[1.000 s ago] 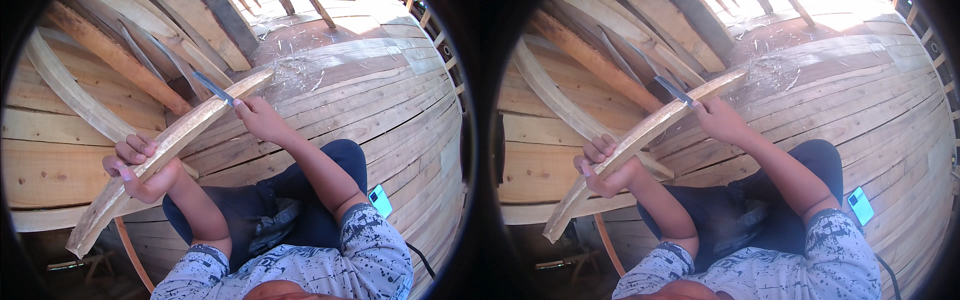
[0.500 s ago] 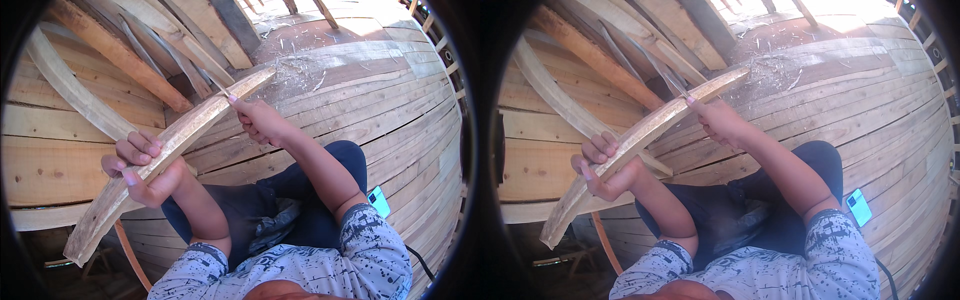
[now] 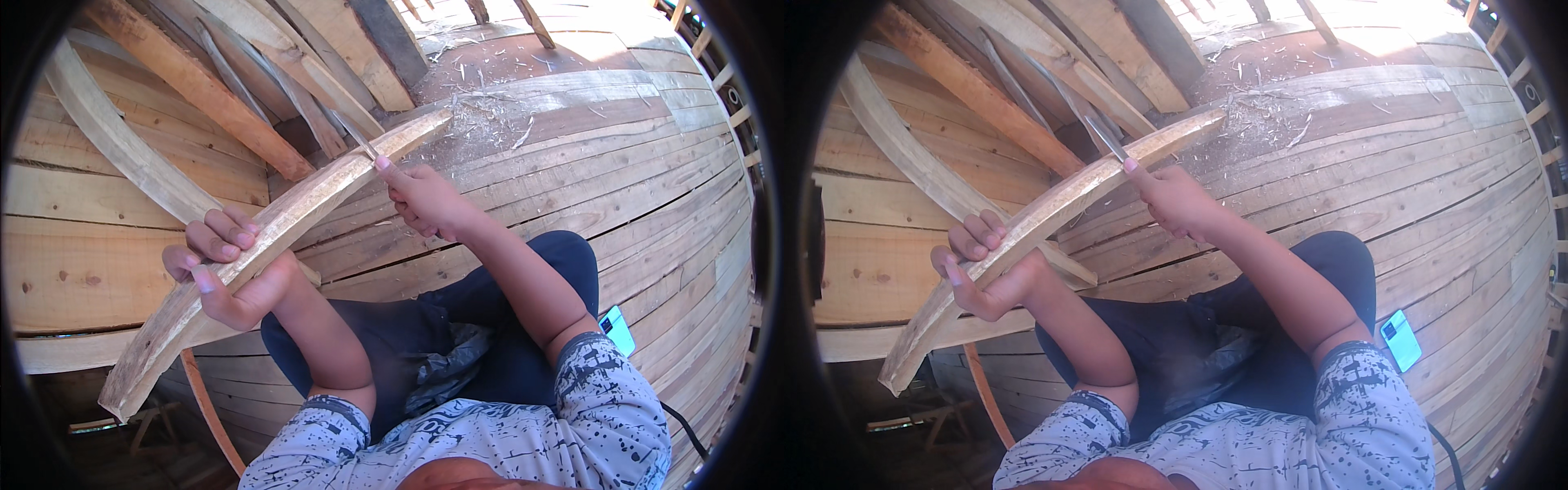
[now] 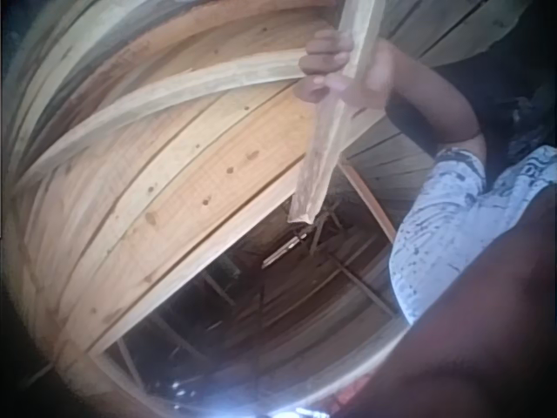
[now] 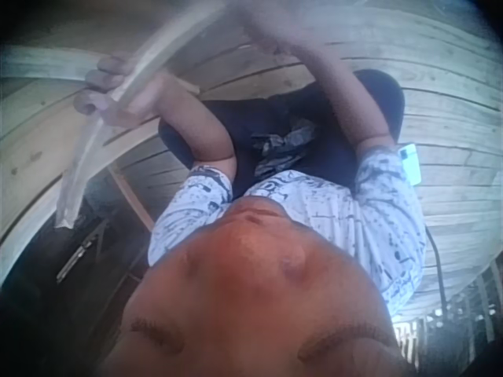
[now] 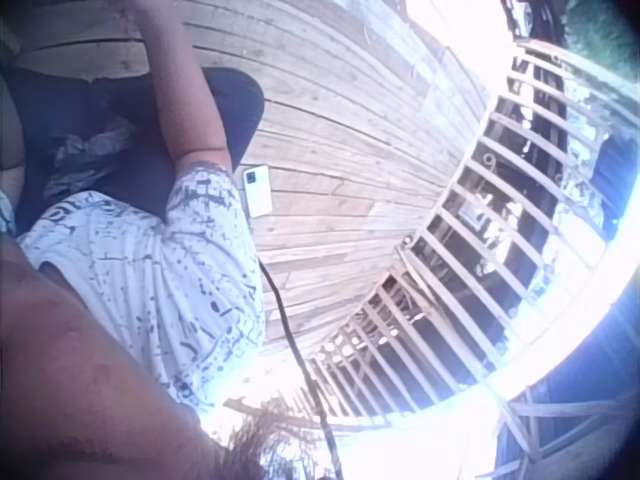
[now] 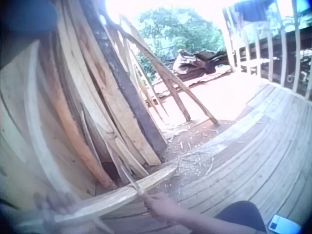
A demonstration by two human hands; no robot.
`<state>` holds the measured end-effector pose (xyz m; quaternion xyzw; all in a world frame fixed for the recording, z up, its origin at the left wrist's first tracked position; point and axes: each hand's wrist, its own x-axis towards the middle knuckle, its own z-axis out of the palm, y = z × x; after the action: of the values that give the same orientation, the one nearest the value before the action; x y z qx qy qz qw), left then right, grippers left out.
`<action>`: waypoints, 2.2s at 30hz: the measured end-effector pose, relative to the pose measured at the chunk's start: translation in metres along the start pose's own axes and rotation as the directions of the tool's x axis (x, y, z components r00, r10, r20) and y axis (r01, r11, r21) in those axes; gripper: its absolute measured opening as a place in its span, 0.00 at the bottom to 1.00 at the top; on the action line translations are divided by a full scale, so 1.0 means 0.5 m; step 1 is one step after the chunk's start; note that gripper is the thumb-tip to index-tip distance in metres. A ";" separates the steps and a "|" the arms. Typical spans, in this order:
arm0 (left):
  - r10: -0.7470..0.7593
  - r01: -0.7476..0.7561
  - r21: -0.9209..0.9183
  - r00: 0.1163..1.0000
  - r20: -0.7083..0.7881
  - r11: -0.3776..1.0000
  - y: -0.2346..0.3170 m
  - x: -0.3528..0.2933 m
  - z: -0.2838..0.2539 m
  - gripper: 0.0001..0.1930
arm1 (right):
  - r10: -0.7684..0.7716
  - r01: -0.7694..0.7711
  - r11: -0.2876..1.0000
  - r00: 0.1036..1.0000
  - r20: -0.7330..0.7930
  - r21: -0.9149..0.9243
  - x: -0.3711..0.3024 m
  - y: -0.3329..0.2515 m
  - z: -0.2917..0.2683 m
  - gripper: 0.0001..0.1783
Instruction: The person sits cross-legged on a wooden floor and uses a knife to carve a long, curved piece of wood. They hold the wood with their left hand and shave thin strips from the surface with their right hand, creating wood shavings that fall onto the floor.
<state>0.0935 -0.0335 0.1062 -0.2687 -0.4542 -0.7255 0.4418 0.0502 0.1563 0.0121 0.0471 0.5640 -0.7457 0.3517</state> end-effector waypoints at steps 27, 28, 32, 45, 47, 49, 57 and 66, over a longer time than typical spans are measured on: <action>-0.016 0.016 0.010 0.999 -0.029 1.000 -0.041 -0.015 -0.004 0.10 | -0.282 0.240 0.959 0.812 -0.512 -0.148 0.037 -0.045 -0.146 0.35; -0.022 0.022 0.005 0.999 -0.038 1.000 -0.045 -0.012 -0.004 0.10 | -0.408 0.201 0.903 0.677 -0.612 -0.379 0.062 -0.030 -0.211 0.34; -0.041 0.051 0.073 0.991 -0.127 0.996 -0.041 -0.004 -0.012 0.09 | -0.530 -0.077 0.708 0.600 -0.600 -0.702 0.015 -0.050 -0.276 0.29; -0.100 0.112 0.072 0.982 -0.158 0.991 -0.063 -0.017 -0.009 0.08 | -0.634 0.191 0.704 0.603 -0.484 -0.684 0.066 -0.003 -0.287 0.24; -0.085 0.088 0.018 0.989 -0.120 0.996 -0.086 -0.032 -0.020 0.08 | -0.454 0.213 0.852 0.756 -0.472 -0.479 0.105 0.013 -0.238 0.25; -0.091 0.090 -0.019 0.990 -0.110 0.996 -0.095 -0.036 -0.017 0.09 | -0.228 0.109 0.955 0.863 -0.451 -0.274 0.126 0.022 -0.193 0.26; -0.081 0.079 -0.022 0.988 -0.134 0.997 -0.041 -0.015 -0.015 0.08 | -0.109 0.050 0.983 0.935 -0.339 -0.176 0.127 0.031 -0.127 0.31; -0.087 0.091 0.007 0.974 -0.207 0.996 -0.048 -0.007 -0.033 0.09 | -0.307 0.226 0.939 0.891 -0.336 -0.259 0.154 0.046 -0.076 0.32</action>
<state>0.0740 -0.0421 0.0860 -0.1677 -0.4235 -0.7646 0.4559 -0.0068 0.1504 -0.0560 0.0713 0.6978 -0.6997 0.1356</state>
